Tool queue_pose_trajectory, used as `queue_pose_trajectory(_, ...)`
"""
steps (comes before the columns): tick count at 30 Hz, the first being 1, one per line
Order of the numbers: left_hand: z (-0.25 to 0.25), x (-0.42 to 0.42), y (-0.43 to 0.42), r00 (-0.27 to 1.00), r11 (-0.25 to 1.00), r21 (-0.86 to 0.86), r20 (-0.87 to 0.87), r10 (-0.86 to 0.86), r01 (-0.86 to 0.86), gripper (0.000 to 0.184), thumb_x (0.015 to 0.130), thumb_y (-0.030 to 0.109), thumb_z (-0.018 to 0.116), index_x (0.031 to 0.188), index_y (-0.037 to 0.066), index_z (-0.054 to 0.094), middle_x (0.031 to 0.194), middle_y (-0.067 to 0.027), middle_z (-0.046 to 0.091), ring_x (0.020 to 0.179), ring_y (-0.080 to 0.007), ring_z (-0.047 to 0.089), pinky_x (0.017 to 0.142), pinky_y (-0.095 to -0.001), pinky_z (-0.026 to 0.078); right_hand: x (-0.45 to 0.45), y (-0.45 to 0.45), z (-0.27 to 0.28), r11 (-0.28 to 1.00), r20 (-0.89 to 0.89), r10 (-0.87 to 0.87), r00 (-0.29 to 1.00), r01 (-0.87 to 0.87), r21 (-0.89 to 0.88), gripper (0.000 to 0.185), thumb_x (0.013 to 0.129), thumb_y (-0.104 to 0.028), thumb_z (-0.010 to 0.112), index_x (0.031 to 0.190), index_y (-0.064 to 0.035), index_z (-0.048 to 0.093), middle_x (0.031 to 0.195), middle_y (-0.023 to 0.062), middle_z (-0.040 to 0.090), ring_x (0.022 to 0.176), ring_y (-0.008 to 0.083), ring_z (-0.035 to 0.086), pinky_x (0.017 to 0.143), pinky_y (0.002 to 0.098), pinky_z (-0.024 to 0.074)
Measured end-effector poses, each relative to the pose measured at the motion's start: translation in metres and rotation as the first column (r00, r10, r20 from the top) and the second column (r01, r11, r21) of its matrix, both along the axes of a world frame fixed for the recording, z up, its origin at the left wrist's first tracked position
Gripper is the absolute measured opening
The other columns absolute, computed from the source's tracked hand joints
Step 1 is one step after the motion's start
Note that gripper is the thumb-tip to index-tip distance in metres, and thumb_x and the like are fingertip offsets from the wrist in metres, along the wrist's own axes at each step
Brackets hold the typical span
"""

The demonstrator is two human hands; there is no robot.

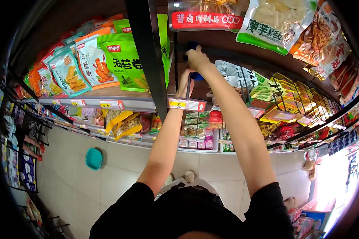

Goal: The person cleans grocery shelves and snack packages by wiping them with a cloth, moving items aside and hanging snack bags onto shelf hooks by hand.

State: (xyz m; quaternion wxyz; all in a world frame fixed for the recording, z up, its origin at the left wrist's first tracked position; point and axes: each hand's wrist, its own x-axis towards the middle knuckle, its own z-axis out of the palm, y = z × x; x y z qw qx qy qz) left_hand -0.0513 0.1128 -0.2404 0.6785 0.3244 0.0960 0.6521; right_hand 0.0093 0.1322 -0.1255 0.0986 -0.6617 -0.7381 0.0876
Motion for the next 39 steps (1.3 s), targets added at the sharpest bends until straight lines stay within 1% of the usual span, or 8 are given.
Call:
queue_pose_trajectory(2, -0.007, -0.002, 0.005, 0.995, 1.0, -0.012, -0.101, -0.006, 0.005, 0.018, 0.085, 0.012, 0.057, 0.102, 0.006, 0.06, 0.107, -0.0026, 0.06, 0.097, -0.0132, 0.052, 0.094, -0.0263, 0.036, 0.008, 0.011, 0.003, 0.999, -0.008, 0.039, 0.999, -0.039, 0.021, 0.044, 0.077, -0.009, 0.07, 0.12, -0.0039, 0.062, 0.139, 0.0208, 0.042, 0.12, 0.0444, 0.051, 0.097, 0.0475, 0.048)
queue_pose_trajectory(3, -0.005, -0.002, 0.006, 0.991, 0.999, -0.027, -0.132, 0.028, -0.032, 0.04, 0.083, 0.011, 0.057, 0.122, 0.004, 0.05, 0.111, -0.0019, 0.058, 0.101, -0.0123, 0.051, 0.097, -0.0258, 0.034, 0.016, 0.024, 0.005, 0.996, -0.009, 0.073, 0.997, -0.073, 0.047, 0.039, 0.081, -0.01, 0.066, 0.119, -0.001, 0.061, 0.139, 0.0229, 0.044, 0.121, 0.0437, 0.051, 0.097, 0.0475, 0.0478)
queue_pose_trajectory(4, 0.005, 0.0, 0.001, 0.985, 0.997, -0.041, -0.16, 0.064, -0.071, 0.064, 0.081, 0.011, 0.057, 0.141, 0.002, 0.04, 0.115, -0.0011, 0.056, 0.106, -0.0114, 0.05, 0.1, -0.0253, 0.033, 0.016, 0.032, 0.016, 0.995, 0.069, 0.074, 0.995, -0.078, 0.058, 0.046, 0.083, -0.008, 0.06, 0.127, -0.0209, 0.061, 0.132, 0.0197, 0.053, 0.118, 0.0431, 0.053, 0.1, 0.0453, 0.0448)
queue_pose_trajectory(8, 0.022, -0.003, -0.013, 0.963, 0.996, 0.065, -0.259, 0.081, -0.066, 0.081, 0.079, 0.01, 0.053, 0.152, 0.002, 0.018, 0.159, -0.008, 0.015, 0.14, -0.0154, 0.021, 0.113, -0.0281, 0.014, 0.034, 0.059, 0.032, 0.945, 0.05, -0.039, 0.998, 0.021, 0.326, 0.031, 0.088, -0.015, 0.056, 0.117, -0.0142, 0.066, 0.13, 0.0195, 0.056, 0.122, 0.0361, 0.052, 0.099, 0.0444, 0.0441)
queue_pose_trajectory(12, 0.024, -0.005, -0.019, 0.953, 0.996, 0.048, -0.288, 0.091, -0.08, 0.081, 0.079, 0.011, 0.052, 0.152, 0.003, 0.019, 0.159, -0.0082, 0.017, 0.141, -0.015, 0.019, 0.113, -0.0278, 0.012, 0.041, 0.077, 0.014, 0.79, 0.153, 0.221, 0.963, -0.269, 0.551, 0.028, 0.086, -0.015, 0.06, 0.109, -0.001, 0.066, 0.126, 0.0191, 0.059, 0.115, 0.036, 0.058, 0.097, 0.0487, 0.0459)
queue_pose_trajectory(19, 0.024, -0.002, -0.017, 0.968, 0.999, 0.002, -0.246, 0.045, -0.046, 0.076, 0.079, 0.012, 0.049, 0.151, 0.004, 0.024, 0.156, -0.0019, 0.025, 0.14, -0.0085, 0.017, 0.112, -0.0285, 0.006, 0.031, 0.079, -0.009, 0.649, 0.556, 0.313, 0.77, -0.601, 0.466, 0.021, 0.079, -0.016, 0.061, 0.096, -0.0173, 0.073, 0.125, 0.0074, 0.06, 0.118, 0.033, 0.054, 0.094, 0.047, 0.0465)
queue_pose_trajectory(28, 0.022, 0.008, -0.009, 0.973, 0.994, 0.015, -0.205, 0.109, -0.109, 0.08, 0.075, 0.003, 0.051, 0.149, -0.005, 0.022, 0.158, -0.0132, 0.019, 0.145, -0.0184, 0.015, 0.113, -0.0261, 0.013, 0.04, 0.089, 0.012, 0.718, 0.383, 0.344, 0.857, -0.503, 0.481, 0.027, 0.076, -0.015, 0.066, 0.099, -0.0012, 0.07, 0.11, 0.022, 0.063, 0.111, 0.0354, 0.057, 0.095, 0.0441, 0.0427)
queue_pose_trajectory(39, 0.022, 0.013, -0.008, 0.972, 0.991, 0.062, -0.194, 0.131, -0.121, 0.078, 0.076, 0.004, 0.049, 0.148, -0.005, 0.022, 0.157, -0.0159, 0.019, 0.147, -0.0218, 0.013, 0.115, -0.0289, 0.011, 0.038, 0.06, 0.01, 0.891, 0.14, 0.345, 0.928, -0.37, 0.264, 0.056, 0.077, 0.001, 0.055, 0.127, -0.022, 0.061, 0.148, 0.0101, 0.039, 0.132, 0.0379, 0.04, 0.108, 0.0477, 0.0354)
